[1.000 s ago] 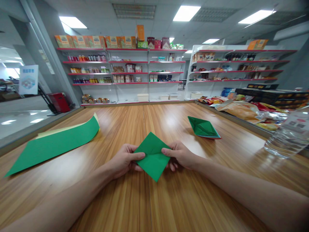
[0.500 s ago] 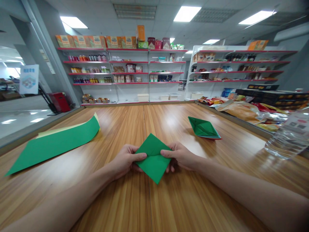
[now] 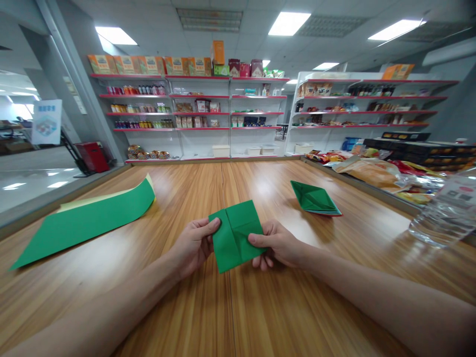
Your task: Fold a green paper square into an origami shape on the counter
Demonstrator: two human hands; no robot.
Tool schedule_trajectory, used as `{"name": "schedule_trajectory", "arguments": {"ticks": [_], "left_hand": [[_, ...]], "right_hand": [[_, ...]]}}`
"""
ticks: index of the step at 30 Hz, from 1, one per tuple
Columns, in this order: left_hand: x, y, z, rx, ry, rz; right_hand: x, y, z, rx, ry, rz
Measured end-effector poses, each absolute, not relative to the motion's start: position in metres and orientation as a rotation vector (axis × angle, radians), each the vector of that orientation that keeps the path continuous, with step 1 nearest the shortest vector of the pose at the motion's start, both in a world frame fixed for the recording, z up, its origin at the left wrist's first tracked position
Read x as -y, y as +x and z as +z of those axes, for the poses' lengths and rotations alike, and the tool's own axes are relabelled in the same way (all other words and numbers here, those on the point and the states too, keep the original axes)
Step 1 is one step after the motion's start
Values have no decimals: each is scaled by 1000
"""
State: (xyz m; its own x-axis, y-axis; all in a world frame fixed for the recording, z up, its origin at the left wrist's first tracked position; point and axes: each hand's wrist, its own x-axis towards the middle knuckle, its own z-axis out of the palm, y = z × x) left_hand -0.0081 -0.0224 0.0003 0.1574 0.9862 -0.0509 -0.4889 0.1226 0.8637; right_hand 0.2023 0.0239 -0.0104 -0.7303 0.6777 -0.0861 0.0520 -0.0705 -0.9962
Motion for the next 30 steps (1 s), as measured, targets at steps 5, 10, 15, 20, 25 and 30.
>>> {"name": "schedule_trajectory", "arguments": {"ticks": [5, 10, 15, 20, 25, 30], "left_hand": [[18, -8, -6, -787, 864, 1338], [22, -4, -8, -570, 772, 1188], [25, -6, -5, -588, 775, 1139], [19, -8, -8, -733, 817, 1276], [20, -9, -11, -716, 885, 1223], [21, -11, -13, -739, 926, 1172]], "right_hand": [[-22, 201, -12, 1968, -963, 1035], [-19, 205, -5, 2307, -830, 105], [-14, 204, -6, 2511, -525, 113], [-21, 203, -9, 2261, -549, 365], [-31, 205, -8, 1812, -967, 560], [-33, 203, -9, 1890, -896, 1405]]}}
